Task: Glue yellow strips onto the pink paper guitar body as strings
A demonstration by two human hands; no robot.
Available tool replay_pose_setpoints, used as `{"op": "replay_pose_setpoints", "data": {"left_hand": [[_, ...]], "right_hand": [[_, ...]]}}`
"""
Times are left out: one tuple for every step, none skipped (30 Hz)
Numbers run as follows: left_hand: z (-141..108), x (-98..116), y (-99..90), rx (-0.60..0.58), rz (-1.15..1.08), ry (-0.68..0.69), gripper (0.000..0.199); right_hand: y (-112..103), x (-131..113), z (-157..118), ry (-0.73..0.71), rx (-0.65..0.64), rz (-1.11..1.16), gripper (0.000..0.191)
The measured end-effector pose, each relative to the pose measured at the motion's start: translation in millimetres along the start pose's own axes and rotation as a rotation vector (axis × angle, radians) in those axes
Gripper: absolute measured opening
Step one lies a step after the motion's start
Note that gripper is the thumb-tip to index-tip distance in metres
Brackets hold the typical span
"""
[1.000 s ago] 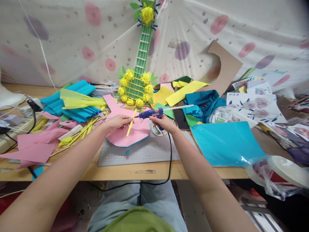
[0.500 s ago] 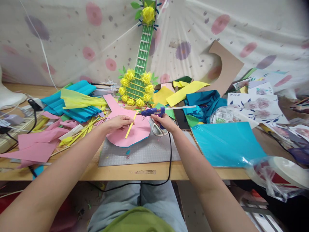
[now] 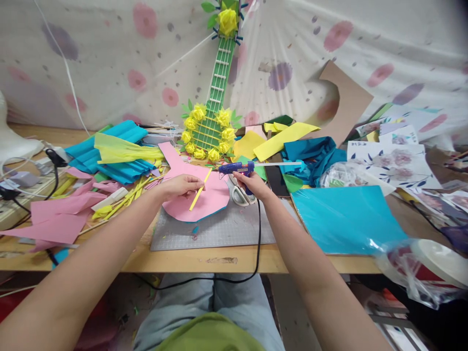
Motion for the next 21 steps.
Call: {"op": "replay_pose_setpoints", "data": {"left_hand": [[-0.3,0.2,0.2,0.0,0.002,-0.002,0.033],[-0.6,0.5,0.4,0.001,0.005,-0.004,0.033],[-0.8,0.7,0.8,0.0,0.006,-0.006,0.032],[-1.0,0.8,1.1,-0.002,0.005,-0.007,0.032],[-1.0,0.9,1.4,-0.003,0.004,-0.009,0.032],[-1.0,0.9,1.7,-0.006,0.002,-0.009,0.032],[-1.0,0.8,2.0,-0.012,0.0,-0.009,0.032],[-0.9,0.7,2.1,-0.017,-0.001,-0.009,0.032],[-0.9,0.7,2.0,-0.021,-0.001,-0.009,0.032],[-1.0,0.8,1.8,-0.024,0.0,-0.008,0.032],[-1.3,1.1,1.5,-0.027,0.001,-0.006,0.032],[-1.9,1.8,0.9,-0.027,0.001,-0.002,0.032],[-2.8,2.7,0.1,-0.024,0.002,0.003,0.032],[-3.8,4.0,-0.8,-0.02,0.003,0.01,0.032],[-5.0,5.5,-1.8,-0.016,0.007,0.017,0.032],[-6.1,7.0,-3.2,-0.009,0.015,0.023,0.032],[-7.1,8.3,-5.1,0.002,0.028,0.025,0.032],[-7.7,9.2,-7.3,0.015,0.049,0.02,0.032],[-7.8,9.8,-9.8,0.028,0.08,0.011,0.032],[-7.5,10.4,-12.5,0.042,0.122,-0.001,0.031],[-6.6,11.1,-15.1,0.054,0.174,-0.013,0.03]], "right_hand": [[0.0,-0.3,0.4,-0.008,-0.002,0.004,0.047],[0.0,-0.6,0.7,-0.016,-0.004,0.006,0.047],[-0.1,-0.8,0.8,-0.021,-0.001,0.006,0.047],[-0.3,-0.8,1.0,-0.021,0.001,0.005,0.047],[-0.4,-0.7,1.0,-0.021,0.002,0.004,0.047],[-0.4,-0.5,1.1,-0.019,0.003,0.004,0.048],[-0.6,-0.2,1.2,-0.017,0.006,0.008,0.048],[-1.0,0.4,1.3,-0.014,0.008,0.014,0.047],[-1.8,1.5,1.4,-0.008,0.013,0.021,0.047],[-3.7,3.2,1.3,0.003,0.025,0.026,0.047],[-6.9,5.6,1.0,0.018,0.05,0.025,0.047],[-11.6,8.8,0.0,0.034,0.085,0.015,0.047],[-17.6,12.7,-1.6,0.048,0.128,-0.002,0.048],[-25.1,17.5,-4.0,0.063,0.182,-0.026,0.048],[-33.5,23.4,-7.4,0.081,0.242,-0.058,0.048],[-42.0,30.4,-11.5,0.1,0.301,-0.092,0.049],[-50.6,38.7,-16.4,0.131,0.362,-0.127,0.049],[-58.3,48.3,-21.5,0.18,0.416,-0.172,0.048],[-64.0,57.5,-25.8,0.22,0.448,-0.209,0.048],[-68.0,66.8,-29.4,0.261,0.466,-0.232,0.048],[-70.9,74.1,-32.1,0.282,0.486,-0.255,0.048]]}}
Point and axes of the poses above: each hand's wrist, its own z-axis towards the middle knuckle, its own y-axis out of the palm, x = y × z, the point moved 6 cm from there along z, towards the middle knuckle, and after that the axes turned 8 degrees about -x, right-handed, at the moved point
